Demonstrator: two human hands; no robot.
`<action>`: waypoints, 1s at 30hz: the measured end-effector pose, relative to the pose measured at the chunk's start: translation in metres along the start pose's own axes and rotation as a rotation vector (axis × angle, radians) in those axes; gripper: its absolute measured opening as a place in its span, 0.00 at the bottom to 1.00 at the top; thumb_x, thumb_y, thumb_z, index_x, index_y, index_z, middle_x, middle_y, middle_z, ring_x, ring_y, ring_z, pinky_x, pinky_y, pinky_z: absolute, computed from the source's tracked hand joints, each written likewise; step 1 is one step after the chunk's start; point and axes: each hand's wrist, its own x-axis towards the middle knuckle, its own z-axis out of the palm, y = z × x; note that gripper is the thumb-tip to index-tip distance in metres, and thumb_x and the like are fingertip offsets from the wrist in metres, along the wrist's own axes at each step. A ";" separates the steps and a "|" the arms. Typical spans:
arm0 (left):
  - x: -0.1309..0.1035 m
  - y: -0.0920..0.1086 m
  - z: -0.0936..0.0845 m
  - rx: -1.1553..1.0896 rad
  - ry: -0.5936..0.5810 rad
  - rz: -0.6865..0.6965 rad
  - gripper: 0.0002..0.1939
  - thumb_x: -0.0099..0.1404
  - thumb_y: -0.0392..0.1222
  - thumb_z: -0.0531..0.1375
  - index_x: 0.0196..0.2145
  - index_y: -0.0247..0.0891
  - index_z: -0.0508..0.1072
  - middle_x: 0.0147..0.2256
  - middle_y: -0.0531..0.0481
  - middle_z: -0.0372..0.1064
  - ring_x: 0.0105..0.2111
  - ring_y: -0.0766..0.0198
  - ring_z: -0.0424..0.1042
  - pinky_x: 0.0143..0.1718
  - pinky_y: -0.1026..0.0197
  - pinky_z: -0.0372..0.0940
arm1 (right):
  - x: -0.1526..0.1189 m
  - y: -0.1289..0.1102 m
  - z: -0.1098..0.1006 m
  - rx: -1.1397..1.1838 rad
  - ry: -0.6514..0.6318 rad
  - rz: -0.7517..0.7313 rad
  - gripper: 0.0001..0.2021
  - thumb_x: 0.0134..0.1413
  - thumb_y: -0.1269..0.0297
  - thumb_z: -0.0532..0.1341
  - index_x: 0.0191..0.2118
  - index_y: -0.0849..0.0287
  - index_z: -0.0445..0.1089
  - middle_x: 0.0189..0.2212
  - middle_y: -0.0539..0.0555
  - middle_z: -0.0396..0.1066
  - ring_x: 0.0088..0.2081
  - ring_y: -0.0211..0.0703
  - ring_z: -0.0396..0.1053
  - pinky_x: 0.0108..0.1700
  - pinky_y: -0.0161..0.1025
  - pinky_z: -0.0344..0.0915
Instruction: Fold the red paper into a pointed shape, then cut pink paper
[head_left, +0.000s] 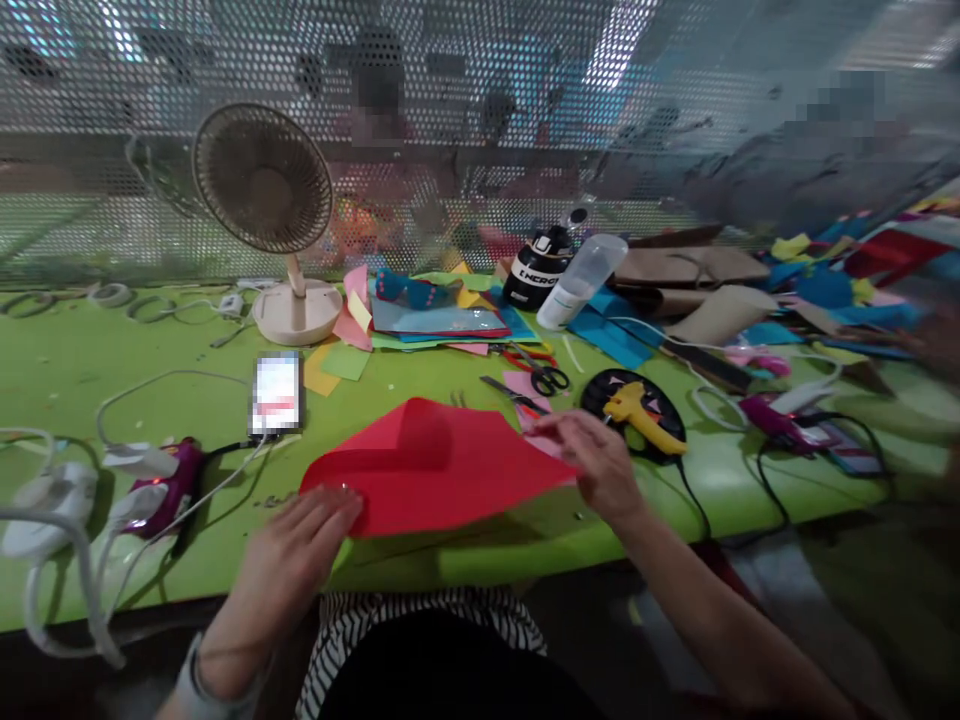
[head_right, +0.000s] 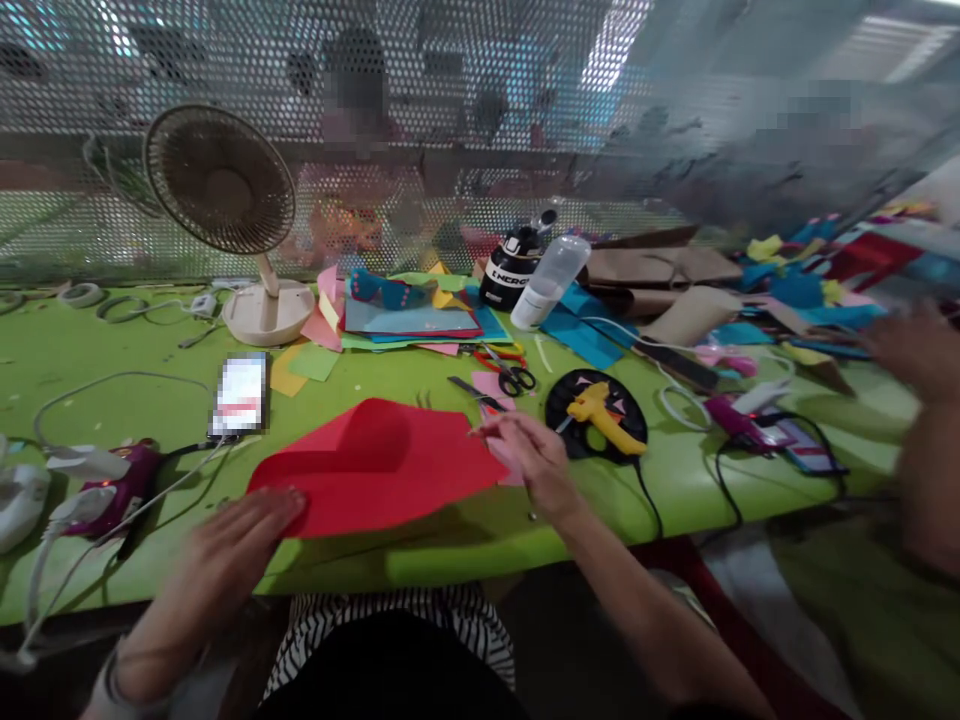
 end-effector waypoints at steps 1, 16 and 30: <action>-0.015 0.004 0.006 -0.019 0.009 0.013 0.19 0.67 0.29 0.48 0.50 0.39 0.71 0.45 0.47 0.77 0.43 0.58 0.77 0.43 0.55 0.75 | 0.000 0.004 0.001 0.043 -0.184 0.089 0.15 0.62 0.49 0.54 0.33 0.48 0.75 0.36 0.55 0.77 0.42 0.51 0.75 0.49 0.52 0.71; -0.061 0.004 0.014 -0.344 0.033 -0.156 0.13 0.63 0.26 0.53 0.38 0.38 0.73 0.44 0.46 0.78 0.47 0.59 0.76 0.48 0.57 0.73 | 0.064 0.025 0.046 -0.251 -0.362 -0.233 0.17 0.61 0.51 0.57 0.48 0.54 0.72 0.54 0.58 0.71 0.56 0.50 0.68 0.61 0.51 0.60; -0.049 0.004 0.012 -0.251 -0.039 -0.233 0.13 0.64 0.29 0.53 0.39 0.39 0.75 0.46 0.46 0.77 0.47 0.59 0.77 0.49 0.55 0.73 | 0.066 0.040 0.062 -0.716 -0.564 -0.193 0.32 0.66 0.46 0.47 0.64 0.65 0.60 0.65 0.65 0.57 0.66 0.57 0.52 0.67 0.57 0.48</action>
